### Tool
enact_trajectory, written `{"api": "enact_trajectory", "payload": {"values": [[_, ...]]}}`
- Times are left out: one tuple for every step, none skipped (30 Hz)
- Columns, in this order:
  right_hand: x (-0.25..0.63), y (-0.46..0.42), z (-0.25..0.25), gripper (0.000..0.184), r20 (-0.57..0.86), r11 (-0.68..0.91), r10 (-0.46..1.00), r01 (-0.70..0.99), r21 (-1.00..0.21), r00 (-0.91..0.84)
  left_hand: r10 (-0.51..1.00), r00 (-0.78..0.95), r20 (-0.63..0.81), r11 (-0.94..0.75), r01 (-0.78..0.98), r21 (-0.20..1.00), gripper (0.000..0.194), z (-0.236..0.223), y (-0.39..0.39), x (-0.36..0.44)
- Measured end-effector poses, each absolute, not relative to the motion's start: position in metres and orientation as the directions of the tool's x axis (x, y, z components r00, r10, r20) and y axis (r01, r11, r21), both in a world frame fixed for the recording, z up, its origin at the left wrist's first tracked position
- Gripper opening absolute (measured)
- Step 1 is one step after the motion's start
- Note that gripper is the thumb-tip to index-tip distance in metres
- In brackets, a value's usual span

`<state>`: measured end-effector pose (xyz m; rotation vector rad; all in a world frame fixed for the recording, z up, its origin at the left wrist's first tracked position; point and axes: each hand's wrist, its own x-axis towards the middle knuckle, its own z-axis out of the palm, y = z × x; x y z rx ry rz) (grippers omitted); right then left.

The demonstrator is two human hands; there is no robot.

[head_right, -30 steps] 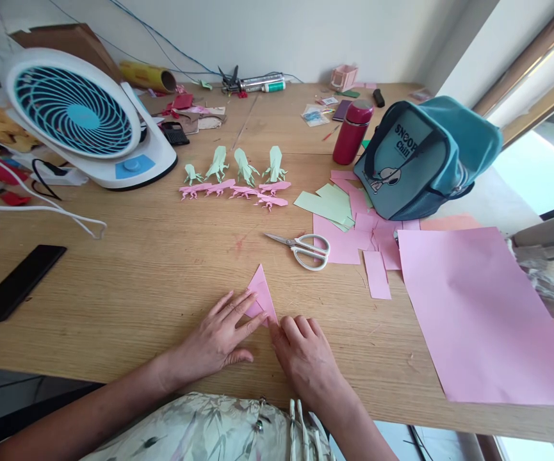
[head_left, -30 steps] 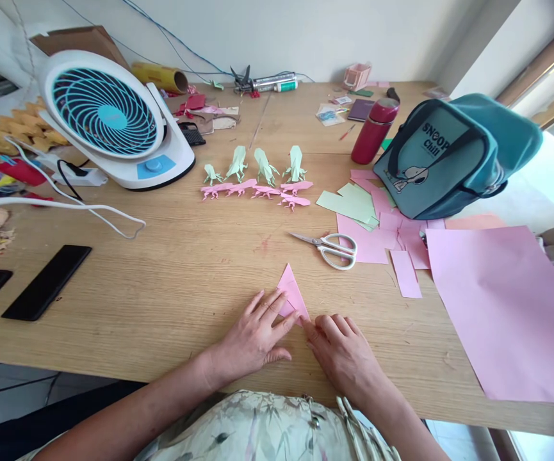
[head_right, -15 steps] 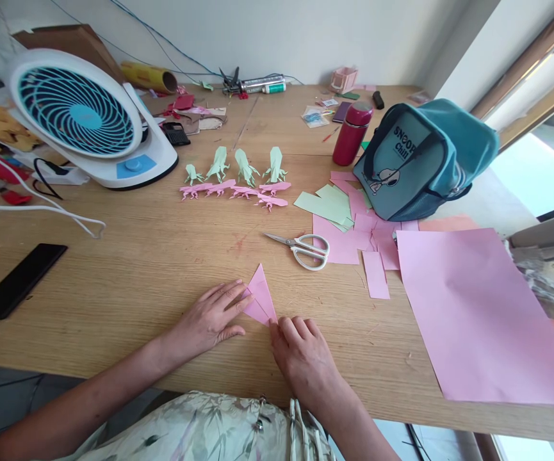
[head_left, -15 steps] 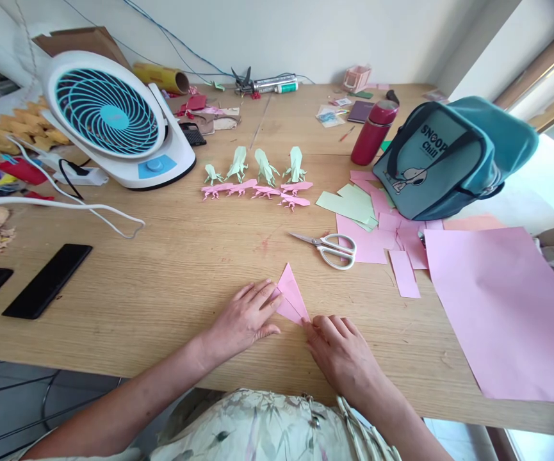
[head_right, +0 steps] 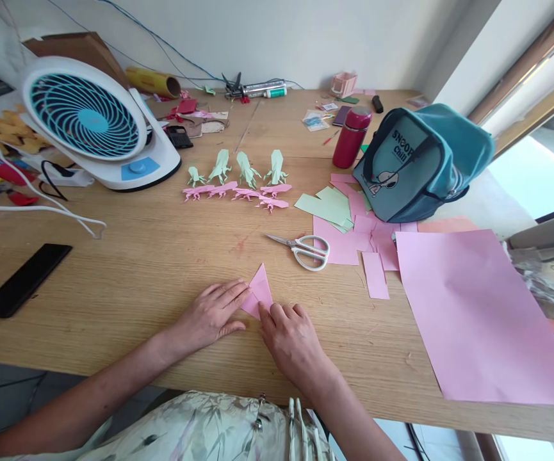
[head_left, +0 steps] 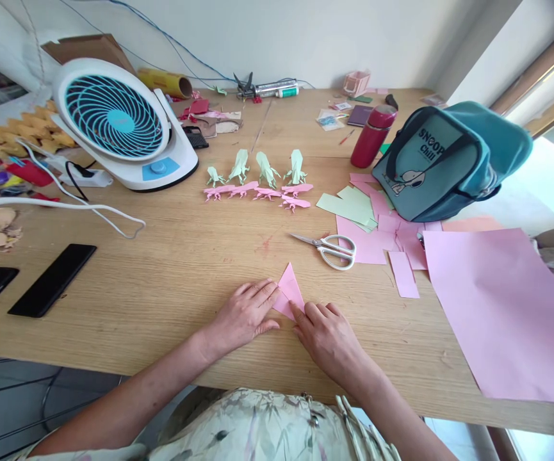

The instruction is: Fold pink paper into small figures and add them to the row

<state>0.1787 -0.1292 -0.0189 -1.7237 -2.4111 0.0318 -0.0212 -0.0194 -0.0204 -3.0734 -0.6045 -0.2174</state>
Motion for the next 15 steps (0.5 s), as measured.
{"api": "enact_trajectory", "payload": {"values": [[0.179,-0.131,-0.019,0.027,0.134,0.326,0.941,0.937,-0.123,-0.31,0.38,0.915,0.137,-0.925,0.38,0.022,0.06,-0.021,-0.02,-0.021],[0.18,-0.133,-0.019,0.027,0.135,0.322,0.943,0.938,-0.128,-0.305,0.384,0.913,0.137,-0.923,0.385,0.019,0.061,-0.022,-0.02,-0.021],[0.181,-0.135,-0.018,0.027,0.136,0.315,0.945,0.94,-0.132,-0.297,0.388,0.912,0.137,-0.921,0.389,0.018,0.061,-0.022,-0.02,-0.021],[0.182,-0.138,-0.018,0.028,0.137,0.308,0.947,0.942,-0.135,-0.29,0.391,0.91,0.136,-0.919,0.393,0.017,0.062,-0.023,-0.021,-0.021],[0.183,-0.141,-0.018,0.029,0.138,0.303,0.949,0.943,-0.136,-0.284,0.394,0.909,0.135,-0.918,0.396,0.016,0.064,-0.023,-0.021,-0.021],[0.184,-0.144,-0.018,0.032,0.143,0.301,0.949,0.944,-0.134,-0.282,0.398,0.908,0.133,-0.916,0.4,0.014,0.065,-0.024,-0.021,-0.02],[0.184,-0.148,-0.018,0.035,0.15,0.304,0.947,0.943,-0.131,-0.284,0.404,0.906,0.13,-0.914,0.406,0.012,0.067,-0.024,-0.021,-0.02],[0.185,-0.151,-0.017,0.037,0.157,0.309,0.944,0.942,-0.129,-0.288,0.409,0.904,0.125,-0.912,0.411,0.01,0.069,-0.024,-0.021,-0.019],[0.186,-0.154,-0.017,0.037,0.165,0.316,0.942,0.94,-0.129,-0.294,0.414,0.903,0.118,-0.91,0.416,0.011,0.071,-0.024,-0.021,-0.019],[0.187,-0.157,-0.017,0.037,0.171,0.321,0.939,0.938,-0.132,-0.298,0.418,0.902,0.108,-0.908,0.419,0.014,0.072,-0.024,-0.021,-0.018],[0.187,-0.16,-0.017,0.035,0.173,0.325,0.938,0.936,-0.139,-0.3,0.422,0.901,0.098,-0.906,0.423,0.019,0.073,-0.024,-0.021,-0.018],[0.188,-0.163,-0.017,0.033,0.171,0.326,0.938,0.934,-0.148,-0.3,0.427,0.9,0.086,-0.904,0.427,0.026,0.073,-0.024,-0.021,-0.018],[0.188,-0.165,-0.016,0.032,0.167,0.324,0.94,0.933,-0.159,-0.298,0.433,0.898,0.075,-0.902,0.431,0.034,0.072,-0.023,-0.021,-0.017],[0.188,-0.168,-0.016,0.031,0.163,0.321,0.942,0.932,-0.17,-0.295,0.44,0.896,0.066,-0.898,0.438,0.042,0.071,-0.022,-0.021,-0.017],[0.188,-0.17,-0.015,0.03,0.16,0.316,0.944,0.931,-0.181,-0.29,0.447,0.893,0.058,-0.894,0.445,0.05,0.07,-0.022,-0.022,-0.017]]}}
